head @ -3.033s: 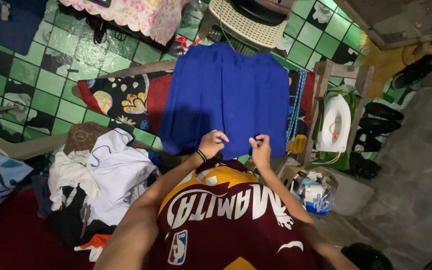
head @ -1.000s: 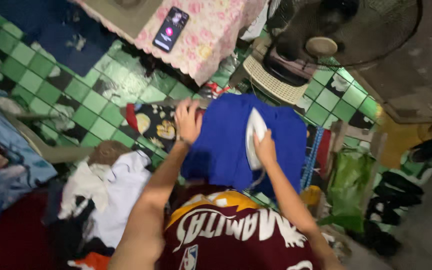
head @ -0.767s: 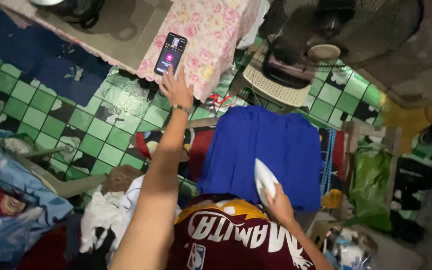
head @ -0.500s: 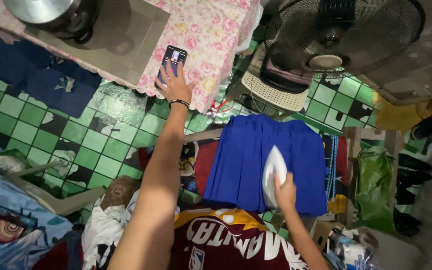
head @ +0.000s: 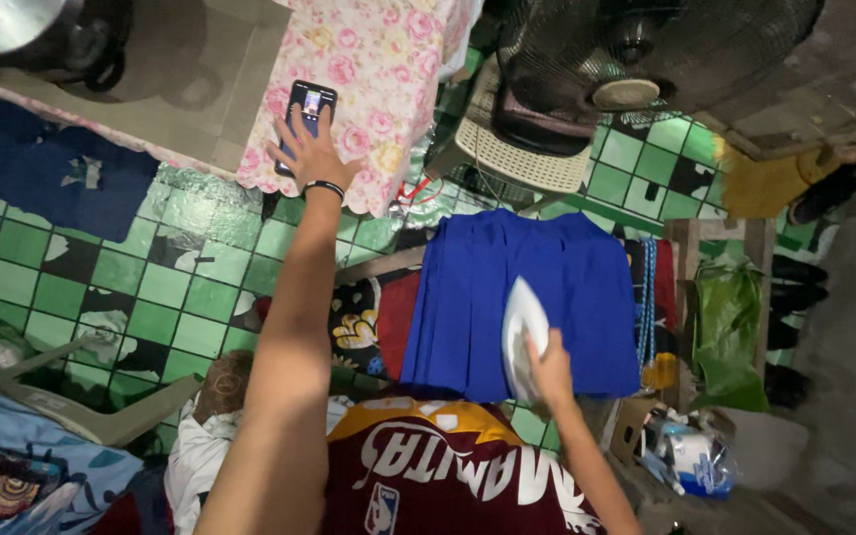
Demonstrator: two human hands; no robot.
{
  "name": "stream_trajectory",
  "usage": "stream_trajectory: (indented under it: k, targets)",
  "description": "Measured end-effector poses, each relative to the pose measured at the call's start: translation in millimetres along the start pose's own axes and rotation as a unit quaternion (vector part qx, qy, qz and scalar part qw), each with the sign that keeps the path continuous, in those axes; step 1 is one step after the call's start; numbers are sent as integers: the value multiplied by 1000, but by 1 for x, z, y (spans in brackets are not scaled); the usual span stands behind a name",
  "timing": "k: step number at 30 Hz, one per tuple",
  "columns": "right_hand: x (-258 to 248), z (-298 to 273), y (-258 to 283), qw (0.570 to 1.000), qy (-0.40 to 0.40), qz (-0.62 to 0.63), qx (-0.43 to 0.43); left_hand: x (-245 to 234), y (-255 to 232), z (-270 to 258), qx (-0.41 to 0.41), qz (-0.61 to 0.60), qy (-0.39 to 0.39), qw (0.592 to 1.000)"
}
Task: The person irons a blue pleated skirt on a makeshift ironing board. They repeatedly smooth the fabric with one hand while moving a white iron with the other, adjusting the garment's position several times.
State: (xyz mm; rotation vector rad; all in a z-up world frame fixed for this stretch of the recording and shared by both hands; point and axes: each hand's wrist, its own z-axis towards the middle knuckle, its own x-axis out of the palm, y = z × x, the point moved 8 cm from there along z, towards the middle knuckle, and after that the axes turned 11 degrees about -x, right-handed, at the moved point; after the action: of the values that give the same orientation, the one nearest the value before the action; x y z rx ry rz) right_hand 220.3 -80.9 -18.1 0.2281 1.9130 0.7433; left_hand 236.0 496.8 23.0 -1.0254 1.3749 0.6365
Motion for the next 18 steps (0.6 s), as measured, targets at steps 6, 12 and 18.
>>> stream_trajectory:
  k: [6, 12, 18]
  targets:
    - [19, -46, -8, 1000, 15, -6, -10, -1, -4, 3, 13, 17, 9, 1000]
    - [14, 73, 26, 999, -49, -15, 3, -8, -25, -37, 114, -30, -77, 990]
    - [9, 156, 48, 998, -14, -18, -65, 51, -48, -167, 239, -163, 44, 956]
